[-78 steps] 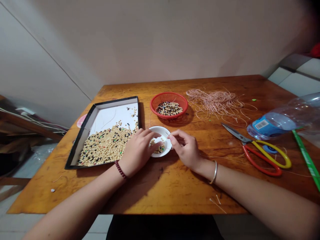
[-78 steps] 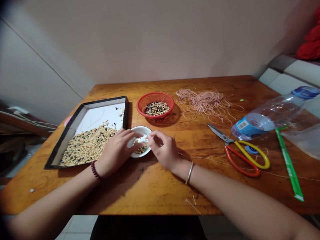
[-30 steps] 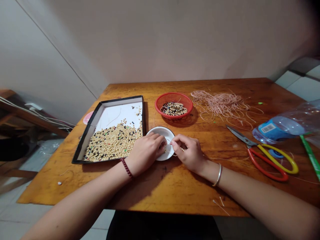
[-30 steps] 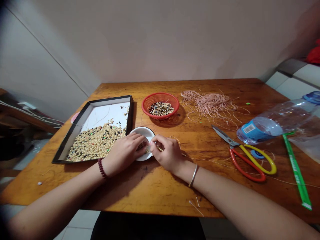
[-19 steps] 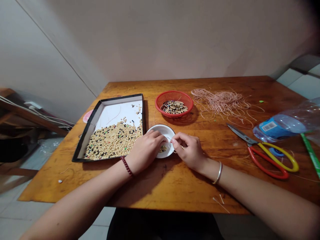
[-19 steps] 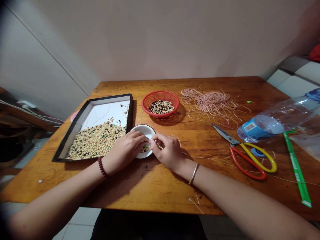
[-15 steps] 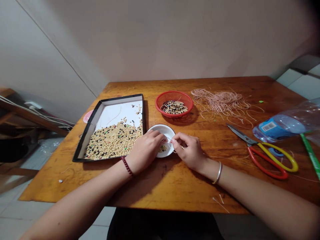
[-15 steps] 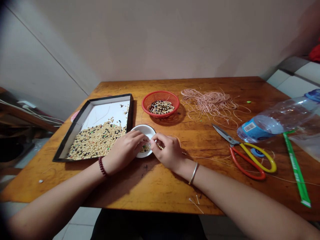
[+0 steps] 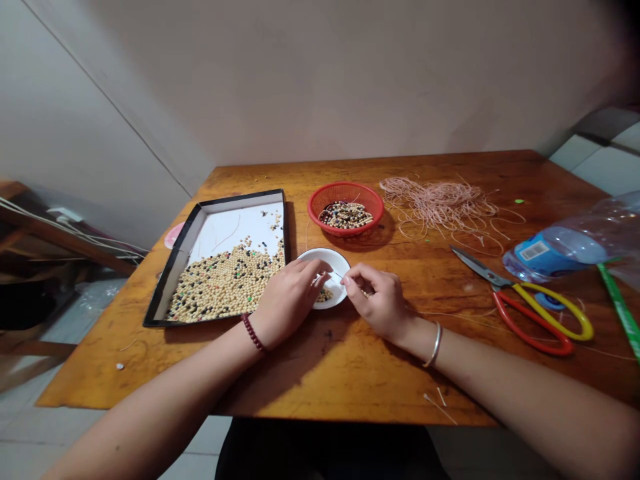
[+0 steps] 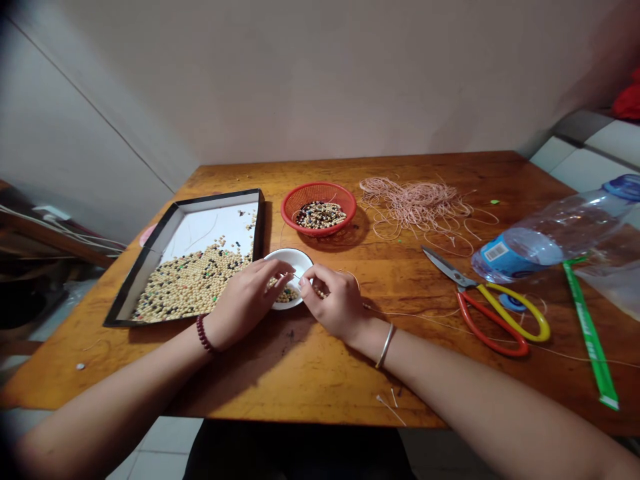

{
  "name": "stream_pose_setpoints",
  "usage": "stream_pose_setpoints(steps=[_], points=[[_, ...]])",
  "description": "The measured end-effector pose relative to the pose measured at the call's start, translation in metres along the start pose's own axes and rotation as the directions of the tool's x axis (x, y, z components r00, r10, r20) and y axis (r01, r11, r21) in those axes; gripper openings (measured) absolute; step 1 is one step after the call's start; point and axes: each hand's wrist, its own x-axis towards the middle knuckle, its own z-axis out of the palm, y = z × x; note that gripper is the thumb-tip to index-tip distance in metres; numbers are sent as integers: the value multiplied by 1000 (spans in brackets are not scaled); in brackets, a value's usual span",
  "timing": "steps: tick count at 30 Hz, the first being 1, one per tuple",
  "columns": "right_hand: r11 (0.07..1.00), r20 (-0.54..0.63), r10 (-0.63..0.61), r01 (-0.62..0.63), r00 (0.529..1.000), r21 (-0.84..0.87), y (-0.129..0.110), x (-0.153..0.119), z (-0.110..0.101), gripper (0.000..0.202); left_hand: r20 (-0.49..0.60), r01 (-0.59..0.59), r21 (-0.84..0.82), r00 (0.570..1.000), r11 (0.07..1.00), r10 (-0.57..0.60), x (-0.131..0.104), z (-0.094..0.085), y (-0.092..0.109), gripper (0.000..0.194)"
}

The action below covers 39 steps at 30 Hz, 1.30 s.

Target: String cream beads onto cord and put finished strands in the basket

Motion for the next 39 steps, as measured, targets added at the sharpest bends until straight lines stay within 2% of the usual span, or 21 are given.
stream_pose_setpoints(steps=[4,7,10,14,18,24,30,39], points=[[1000,-31,-11,11,999,7,-1,0,-1,16,-83,36,-8,996,999,-37,0,0,0,13],[1000,-23,-8,8,1000,7,0,0,-1,16,-102,39,-51,994,998,-44,0,1,0,11],[1000,-8,3,-3,1000,-3,0,0,0,16,-133,90,-154,985,984,-111,0,1,3,11],[1000,0,14,-14,1000,-24,-1,0,-1,17,-182,152,-313,959,938,-216,1,2,8,26],[999,20,26,-25,999,-40,-3,1,-2,18,-178,155,-379,955,912,-236,2,2,10,28],[999,10,17,-17,1000,-35,-3,2,-1,18,-182,148,-375,956,915,-229,2,1,8,29],[1000,5,9,-9,1000,-20,-2,1,-1,18,-218,63,-267,968,962,-124,2,0,6,9],[1000,-11,-1,1,1000,-26,-4,2,-2,19,-237,71,-287,961,955,-143,2,1,5,7]])
